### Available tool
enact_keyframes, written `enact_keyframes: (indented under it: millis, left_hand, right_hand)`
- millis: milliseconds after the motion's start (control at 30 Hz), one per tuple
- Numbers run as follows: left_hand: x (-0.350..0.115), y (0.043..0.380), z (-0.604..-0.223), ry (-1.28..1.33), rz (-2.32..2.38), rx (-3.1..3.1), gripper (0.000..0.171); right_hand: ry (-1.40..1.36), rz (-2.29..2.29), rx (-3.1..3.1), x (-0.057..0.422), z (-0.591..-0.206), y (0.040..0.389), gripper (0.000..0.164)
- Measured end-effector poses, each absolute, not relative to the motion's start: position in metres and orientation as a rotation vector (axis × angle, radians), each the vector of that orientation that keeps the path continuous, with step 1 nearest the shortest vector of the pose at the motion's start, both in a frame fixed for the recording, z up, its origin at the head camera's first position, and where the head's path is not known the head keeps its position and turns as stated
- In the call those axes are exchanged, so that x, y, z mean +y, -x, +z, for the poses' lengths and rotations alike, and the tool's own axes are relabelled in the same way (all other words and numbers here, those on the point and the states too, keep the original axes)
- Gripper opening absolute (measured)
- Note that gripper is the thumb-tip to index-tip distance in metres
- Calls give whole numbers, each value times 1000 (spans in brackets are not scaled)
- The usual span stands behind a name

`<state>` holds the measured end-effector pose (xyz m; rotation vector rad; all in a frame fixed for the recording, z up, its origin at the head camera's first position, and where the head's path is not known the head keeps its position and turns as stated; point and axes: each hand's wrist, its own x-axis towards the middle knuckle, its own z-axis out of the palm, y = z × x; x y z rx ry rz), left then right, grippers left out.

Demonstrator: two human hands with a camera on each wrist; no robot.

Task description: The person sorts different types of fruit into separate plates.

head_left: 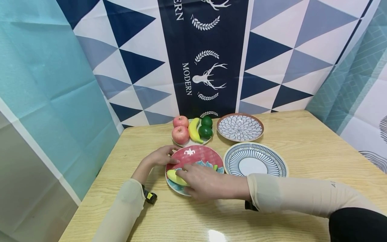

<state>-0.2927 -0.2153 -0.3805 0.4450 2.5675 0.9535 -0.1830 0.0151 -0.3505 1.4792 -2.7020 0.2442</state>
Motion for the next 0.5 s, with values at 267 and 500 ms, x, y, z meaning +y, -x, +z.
enact_keyframes:
  millis: [267, 500]
  left_hand:
    - [-216, 294, -382, -531, 938, 2568, 46]
    - [-215, 293, -380, -472, 928, 2578, 52]
  right_hand:
    - [-1381, 274, -2700, 16, -335, 195, 59]
    - [-1288, 329, -2596, 21, -318, 224, 49]
